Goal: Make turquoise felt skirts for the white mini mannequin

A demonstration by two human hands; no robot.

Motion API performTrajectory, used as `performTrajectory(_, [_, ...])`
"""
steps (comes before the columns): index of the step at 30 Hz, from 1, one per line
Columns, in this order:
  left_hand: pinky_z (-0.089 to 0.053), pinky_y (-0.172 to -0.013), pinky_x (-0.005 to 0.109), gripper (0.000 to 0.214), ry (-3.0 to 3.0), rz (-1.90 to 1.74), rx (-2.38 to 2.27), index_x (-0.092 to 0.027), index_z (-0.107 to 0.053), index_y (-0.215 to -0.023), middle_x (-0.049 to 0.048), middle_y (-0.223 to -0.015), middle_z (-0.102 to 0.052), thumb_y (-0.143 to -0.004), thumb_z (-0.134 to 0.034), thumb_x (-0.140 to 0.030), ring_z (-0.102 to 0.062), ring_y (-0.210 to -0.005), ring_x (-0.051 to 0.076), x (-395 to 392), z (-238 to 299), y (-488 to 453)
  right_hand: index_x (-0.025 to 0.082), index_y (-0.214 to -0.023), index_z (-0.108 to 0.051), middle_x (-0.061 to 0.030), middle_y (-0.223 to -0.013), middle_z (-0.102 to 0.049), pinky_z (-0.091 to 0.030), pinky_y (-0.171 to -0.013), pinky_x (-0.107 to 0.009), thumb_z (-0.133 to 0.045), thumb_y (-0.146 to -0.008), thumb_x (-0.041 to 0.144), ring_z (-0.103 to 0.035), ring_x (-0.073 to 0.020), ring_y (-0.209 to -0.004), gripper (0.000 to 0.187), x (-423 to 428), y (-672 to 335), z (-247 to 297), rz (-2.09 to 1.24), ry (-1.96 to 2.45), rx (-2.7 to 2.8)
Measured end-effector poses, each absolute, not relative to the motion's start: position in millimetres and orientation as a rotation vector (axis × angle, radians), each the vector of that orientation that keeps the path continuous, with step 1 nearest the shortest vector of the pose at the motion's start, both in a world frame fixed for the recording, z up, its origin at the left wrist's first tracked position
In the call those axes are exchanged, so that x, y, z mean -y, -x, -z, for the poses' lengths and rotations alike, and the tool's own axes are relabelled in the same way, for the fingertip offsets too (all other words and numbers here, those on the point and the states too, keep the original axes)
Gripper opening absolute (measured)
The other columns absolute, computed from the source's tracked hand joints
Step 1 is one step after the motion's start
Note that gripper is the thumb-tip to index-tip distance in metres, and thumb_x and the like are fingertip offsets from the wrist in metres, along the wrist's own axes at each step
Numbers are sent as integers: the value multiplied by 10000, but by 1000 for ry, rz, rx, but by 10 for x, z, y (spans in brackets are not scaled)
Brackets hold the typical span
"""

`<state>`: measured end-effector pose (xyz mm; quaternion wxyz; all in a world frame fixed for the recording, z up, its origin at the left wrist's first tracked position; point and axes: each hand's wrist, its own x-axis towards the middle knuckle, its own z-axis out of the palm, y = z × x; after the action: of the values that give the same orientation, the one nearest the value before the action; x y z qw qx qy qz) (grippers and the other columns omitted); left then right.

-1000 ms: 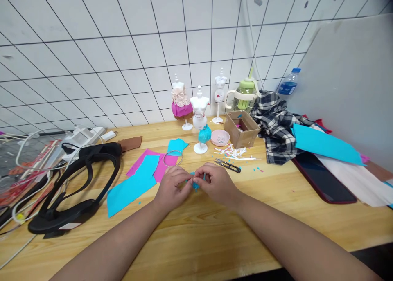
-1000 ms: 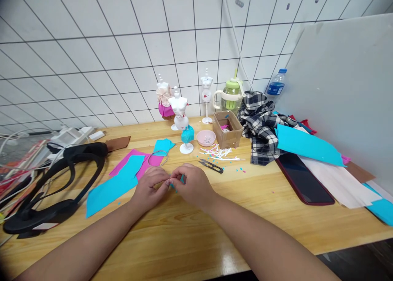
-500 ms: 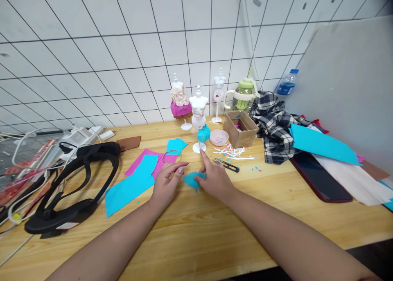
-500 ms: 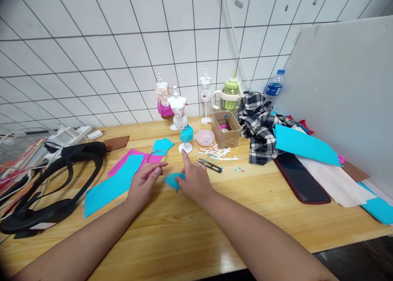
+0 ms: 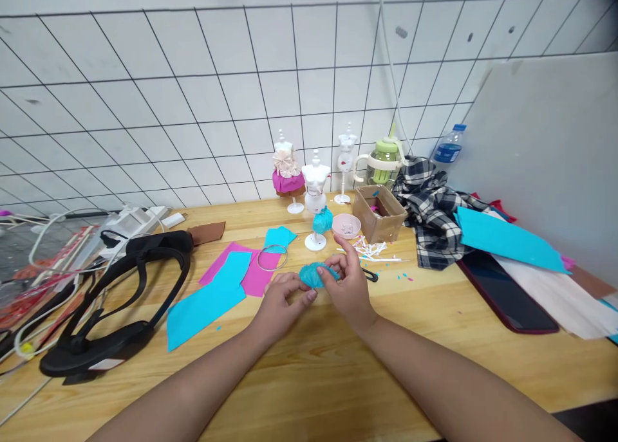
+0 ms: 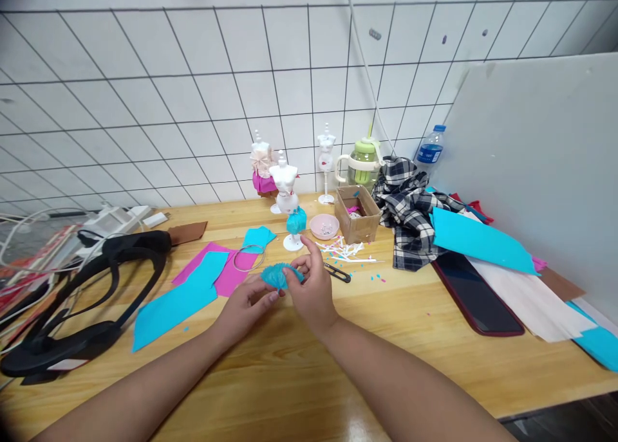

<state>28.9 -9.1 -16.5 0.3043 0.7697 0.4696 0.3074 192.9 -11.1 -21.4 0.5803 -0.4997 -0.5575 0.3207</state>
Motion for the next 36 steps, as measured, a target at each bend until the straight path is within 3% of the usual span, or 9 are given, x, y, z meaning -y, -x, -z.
performTrajectory(6, [-462,-782,345,237,-2004,-836,-1219,-201,-672,-691,44,-820,-687,-839,-574,-357,-605,-827,210,76,157,-278,196,-1426,-271,-37,-964,-625,-482,-730,-303,-636,-744,204,-562,-147,-738,774,97,-1923,291,-734,1096,1439])
performTrajectory(12, [-432,-771,351,184,-2192,-804,-1250,-205,-642,-663,31,-797,-680,-824,-577,-265,-595,-811,207,90,157,-281,220,-1420,-289,24,-779,-625,-465,-739,-296,-579,-763,132,-557,-146,-709,724,101,-1924,286,-716,1138,1502])
performTrajectory(19, [-456,-803,363,207,-2041,-889,-1244,-215,-666,-866,33,-847,-694,-765,-680,-396,-619,-860,220,131,135,-285,228,-1378,-334,-10,-861,-590,-488,-694,-287,-564,-824,202,-556,-139,-713,601,87,-1944,248,-735,1120,1256])
performTrajectory(23, [-480,-798,360,296,-1987,-912,-1300,-227,-679,-948,26,-831,-695,-697,-747,-369,-633,-844,219,142,199,-331,233,-1366,-324,-27,-905,-544,-505,-692,-283,-576,-830,233,-568,-145,-772,592,80,-1927,258,-779,1095,1132])
performTrajectory(31, [-502,-766,349,223,-1759,-1033,-1334,-201,-709,-831,50,-842,-729,-766,-659,-408,-652,-813,214,92,198,-317,226,-1330,-353,21,-798,-468,-494,-705,-263,-578,-814,194,-543,-130,-732,564,109,-1832,315,-769,1123,1200])
performTrajectory(36, [-494,-802,351,272,-1686,-1007,-1249,-192,-710,-859,63,-909,-732,-718,-702,-425,-648,-879,231,84,224,-314,214,-1305,-386,31,-755,-442,-474,-690,-267,-549,-823,184,-510,-134,-703,510,150,-1796,317,-672,1170,1267])
